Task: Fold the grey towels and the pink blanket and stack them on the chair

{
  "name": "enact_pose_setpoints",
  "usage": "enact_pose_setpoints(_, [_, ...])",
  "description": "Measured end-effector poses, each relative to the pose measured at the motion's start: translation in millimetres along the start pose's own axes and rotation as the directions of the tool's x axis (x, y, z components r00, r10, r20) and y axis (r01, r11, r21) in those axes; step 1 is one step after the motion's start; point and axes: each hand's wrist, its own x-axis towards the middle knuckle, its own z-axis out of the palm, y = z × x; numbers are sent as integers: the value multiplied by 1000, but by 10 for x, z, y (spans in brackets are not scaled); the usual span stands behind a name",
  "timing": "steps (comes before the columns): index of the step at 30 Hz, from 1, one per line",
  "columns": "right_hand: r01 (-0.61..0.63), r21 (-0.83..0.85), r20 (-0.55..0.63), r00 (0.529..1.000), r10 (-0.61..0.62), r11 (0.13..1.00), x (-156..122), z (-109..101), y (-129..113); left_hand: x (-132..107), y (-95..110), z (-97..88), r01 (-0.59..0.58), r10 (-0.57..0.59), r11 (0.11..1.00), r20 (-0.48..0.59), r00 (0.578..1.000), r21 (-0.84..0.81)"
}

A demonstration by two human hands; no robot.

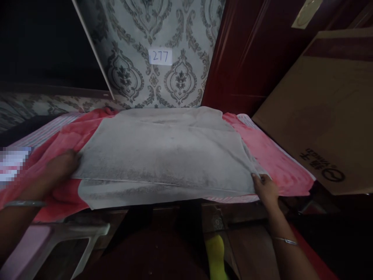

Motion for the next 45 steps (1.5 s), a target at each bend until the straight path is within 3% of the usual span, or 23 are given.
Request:
enact_pose_setpoints(2, [19,-26,-4,1000,-19,999,22,16,-10,-55,192,-109,-22,27,997,-68,997,73])
enact_pose_setpoints(4, [24,-58,-9,1000,-25,998,26,18,-53,-73,464,-170,-200,206,978,-147,967,55])
enact_pose_setpoints(7, [30,-107,1,1000,-30,994,9,-14,-160,-22,1001,-177,-485,464,870,-185,866,-88])
enact_pose_setpoints(10, [45,-160,50,998,-38,986,-8,-78,-254,59,1635,-165,-667,638,719,-194,745,-193])
enact_pose_setpoints(12, [56,-189,81,996,-41,980,-1,-125,-295,101,2051,-180,-734,714,636,-180,677,-238])
enact_pose_setpoints(14, [82,-218,78,995,-66,972,27,-164,-339,125,2415,-194,-763,754,590,-156,638,-264])
enact_pose_setpoints(16, [163,-231,14,986,-164,959,64,-176,-413,124,2694,-174,-785,784,557,-141,605,-269])
enact_pose_setpoints(18, [315,-215,-69,939,-336,924,89,-136,-520,98,2869,-94,-821,821,509,-141,553,-258])
enact_pose_setpoints(21, [543,-181,-71,824,-562,820,72,25,-668,42,2954,105,-872,858,432,-194,476,-232])
enact_pose_setpoints(24, [599,-147,69,800,-596,787,37,199,-713,25,2925,283,-898,859,387,-271,433,-208])
enact_pose_setpoints(26, [578,-105,112,816,-568,809,63,239,-714,43,2905,352,-904,858,378,-291,422,-197])
enact_pose_setpoints(28, [518,-28,82,853,-515,855,156,201,-746,67,2902,387,-907,854,375,-309,419,-192])
enact_pose_setpoints(33, [292,67,2,956,-293,954,635,-3,-1032,88,2923,409,-910,840,370,-351,414,-188])
enact_pose_setpoints(39, [101,105,17,994,-104,989,1242,26,-1386,55,2894,366,-908,838,372,-352,417,-192])
enact_pose_setpoints(45, [-4,146,29,1000,-1,989,1560,169,-1550,44,2879,353,-914,848,364,-343,404,-177])
